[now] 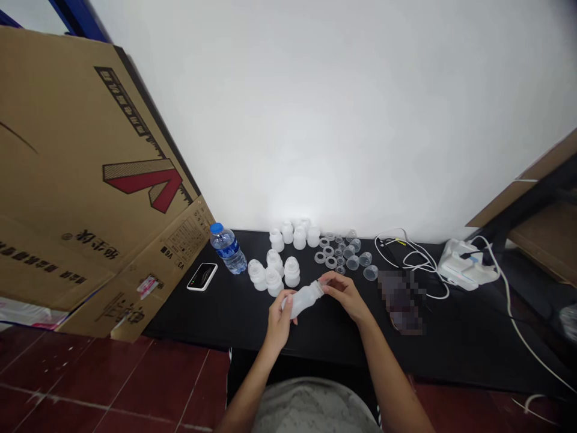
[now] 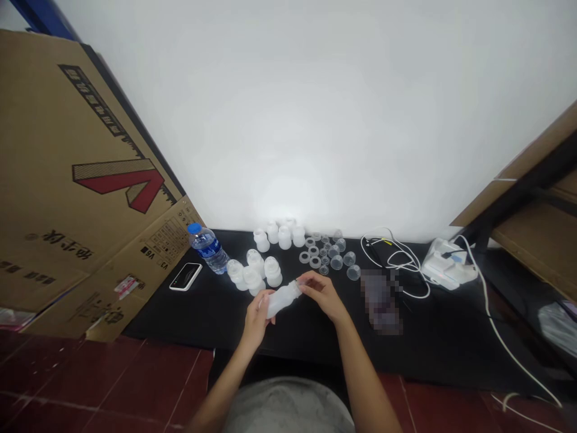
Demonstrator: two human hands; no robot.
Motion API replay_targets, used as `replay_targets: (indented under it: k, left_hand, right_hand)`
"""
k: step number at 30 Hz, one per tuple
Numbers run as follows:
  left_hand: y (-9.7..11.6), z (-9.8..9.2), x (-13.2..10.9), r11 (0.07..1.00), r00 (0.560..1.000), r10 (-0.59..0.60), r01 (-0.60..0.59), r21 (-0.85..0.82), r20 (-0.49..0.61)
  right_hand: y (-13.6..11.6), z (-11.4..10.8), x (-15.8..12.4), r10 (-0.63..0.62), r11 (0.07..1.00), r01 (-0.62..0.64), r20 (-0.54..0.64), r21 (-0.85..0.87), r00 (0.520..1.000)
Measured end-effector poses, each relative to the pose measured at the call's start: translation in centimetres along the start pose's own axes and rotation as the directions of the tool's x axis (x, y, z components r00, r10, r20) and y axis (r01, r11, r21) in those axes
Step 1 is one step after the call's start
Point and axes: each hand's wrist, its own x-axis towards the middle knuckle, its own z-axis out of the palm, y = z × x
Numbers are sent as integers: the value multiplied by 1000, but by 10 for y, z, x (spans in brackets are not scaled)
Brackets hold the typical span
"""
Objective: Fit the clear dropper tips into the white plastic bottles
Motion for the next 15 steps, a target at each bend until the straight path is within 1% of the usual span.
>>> replay_targets:
  k: [4, 7, 15]
  left_hand:
    - [0, 1, 0, 997, 999, -47, 47, -66, -1]
    - [-1, 1, 0, 993, 999, -52, 51, -102, -9]
    - [-9, -2, 3, 986, 999, -46, 47, -161, 10]
  right_hand:
    - [-1, -2, -3, -2, 999, -1, 45, 53, 999]
    - [0, -4, -3, 3, 997, -8, 67, 78, 998]
    - [2, -4, -3, -7, 994, 0, 62, 105, 998]
